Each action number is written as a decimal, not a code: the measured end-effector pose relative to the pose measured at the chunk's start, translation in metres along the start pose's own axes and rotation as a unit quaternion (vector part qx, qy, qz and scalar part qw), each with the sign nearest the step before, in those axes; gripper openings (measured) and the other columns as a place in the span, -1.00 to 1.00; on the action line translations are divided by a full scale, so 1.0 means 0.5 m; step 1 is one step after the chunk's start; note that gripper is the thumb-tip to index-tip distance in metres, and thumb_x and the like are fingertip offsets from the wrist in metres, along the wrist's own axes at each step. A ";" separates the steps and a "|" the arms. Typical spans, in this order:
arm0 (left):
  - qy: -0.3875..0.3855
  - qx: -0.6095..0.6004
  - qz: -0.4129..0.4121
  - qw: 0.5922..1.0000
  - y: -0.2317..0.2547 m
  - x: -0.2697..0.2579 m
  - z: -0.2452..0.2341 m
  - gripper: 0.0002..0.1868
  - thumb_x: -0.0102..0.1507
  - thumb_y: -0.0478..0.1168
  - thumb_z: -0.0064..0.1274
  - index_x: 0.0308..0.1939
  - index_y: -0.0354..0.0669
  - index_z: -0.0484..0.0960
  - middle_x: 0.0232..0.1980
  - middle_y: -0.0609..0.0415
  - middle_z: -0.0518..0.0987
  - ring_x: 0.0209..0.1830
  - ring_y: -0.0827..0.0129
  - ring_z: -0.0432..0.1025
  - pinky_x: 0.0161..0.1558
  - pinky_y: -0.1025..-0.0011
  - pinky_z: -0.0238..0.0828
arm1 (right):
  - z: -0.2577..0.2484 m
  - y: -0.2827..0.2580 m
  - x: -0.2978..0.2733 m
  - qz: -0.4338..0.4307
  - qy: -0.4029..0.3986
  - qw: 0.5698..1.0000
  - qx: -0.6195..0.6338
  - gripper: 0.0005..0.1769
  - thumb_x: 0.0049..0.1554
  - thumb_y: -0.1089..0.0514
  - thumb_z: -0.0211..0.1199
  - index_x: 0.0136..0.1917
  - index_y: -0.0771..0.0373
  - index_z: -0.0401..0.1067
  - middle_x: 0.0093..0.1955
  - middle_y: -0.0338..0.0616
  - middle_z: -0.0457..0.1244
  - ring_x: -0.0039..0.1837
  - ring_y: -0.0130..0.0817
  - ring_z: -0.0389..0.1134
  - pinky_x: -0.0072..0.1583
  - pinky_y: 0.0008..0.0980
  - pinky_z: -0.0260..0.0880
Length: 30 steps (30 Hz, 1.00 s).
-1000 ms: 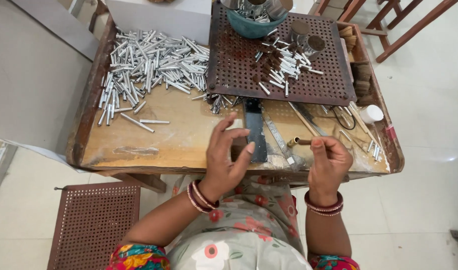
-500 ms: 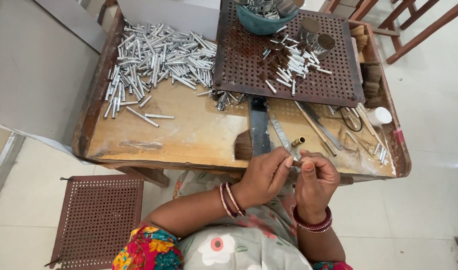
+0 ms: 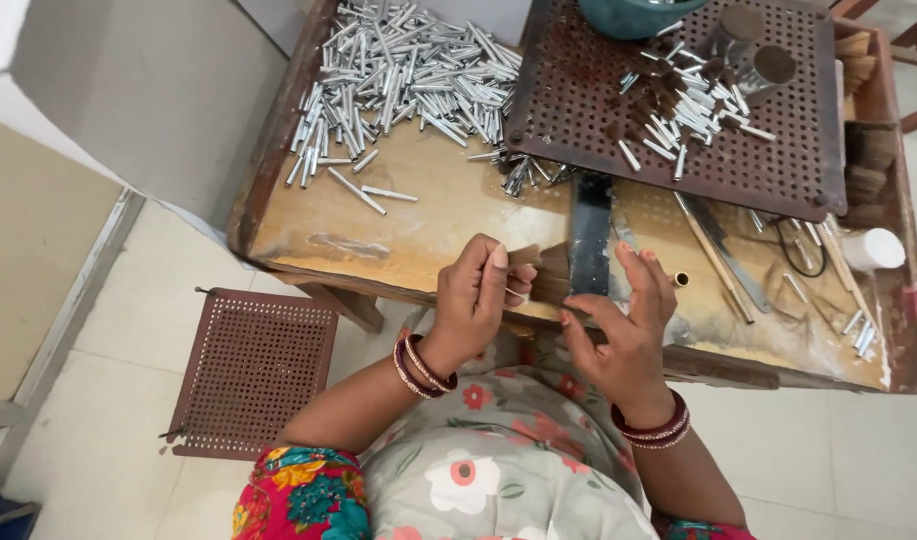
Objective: The person is assembling or inspecting small metal tubes and pins at a workbench, placing finished pieces onto a perforated metal tray.
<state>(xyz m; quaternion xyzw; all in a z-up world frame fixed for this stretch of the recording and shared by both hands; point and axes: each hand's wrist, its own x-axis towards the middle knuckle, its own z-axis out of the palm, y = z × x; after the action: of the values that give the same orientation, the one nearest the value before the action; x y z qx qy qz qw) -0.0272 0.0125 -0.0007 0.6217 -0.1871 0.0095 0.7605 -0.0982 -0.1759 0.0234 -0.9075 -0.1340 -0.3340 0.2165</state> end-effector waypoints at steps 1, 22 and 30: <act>0.003 0.000 0.001 1.000 -0.003 0.001 -0.002 -0.70 0.53 -0.08 -0.25 -0.14 -0.23 0.39 -0.23 0.09 0.68 -0.29 0.60 0.56 -0.27 0.57 0.57 | 0.009 0.003 0.004 -0.003 -0.001 1.000 0.001 -0.85 0.04 0.18 0.46 -0.08 0.13 0.58 0.57 0.08 0.07 0.63 0.06 -0.03 0.57 0.02 0.00; -0.136 0.155 0.039 0.978 -0.002 0.043 -0.003 -0.75 0.49 -0.15 -0.16 -0.17 -0.27 0.39 -0.45 -0.11 0.55 -0.40 0.05 0.57 -0.36 0.24 0.42 | 0.068 0.034 -0.005 -0.014 -0.022 0.993 -0.112 -0.82 0.23 0.14 0.27 -0.17 0.24 0.42 0.58 0.08 0.13 0.65 0.02 -0.06 0.61 0.04 -0.38; -0.080 0.221 0.221 0.947 0.046 0.013 0.003 -0.88 0.47 -0.23 -0.04 0.03 -0.19 0.49 0.06 -0.08 0.58 -0.13 -0.01 0.57 -0.19 0.27 0.53 | -0.030 0.009 0.037 0.084 0.051 0.989 0.112 -0.82 0.34 0.08 0.23 -0.01 0.23 0.45 0.55 -0.04 0.15 0.70 -0.03 -0.02 0.65 -0.02 -0.03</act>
<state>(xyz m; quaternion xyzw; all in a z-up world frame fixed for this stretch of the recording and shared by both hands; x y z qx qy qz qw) -0.0272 0.0151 0.0230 0.7156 -0.3735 0.1685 0.5657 -0.0910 -0.1851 0.0443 -0.8674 -0.0829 -0.3430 0.3508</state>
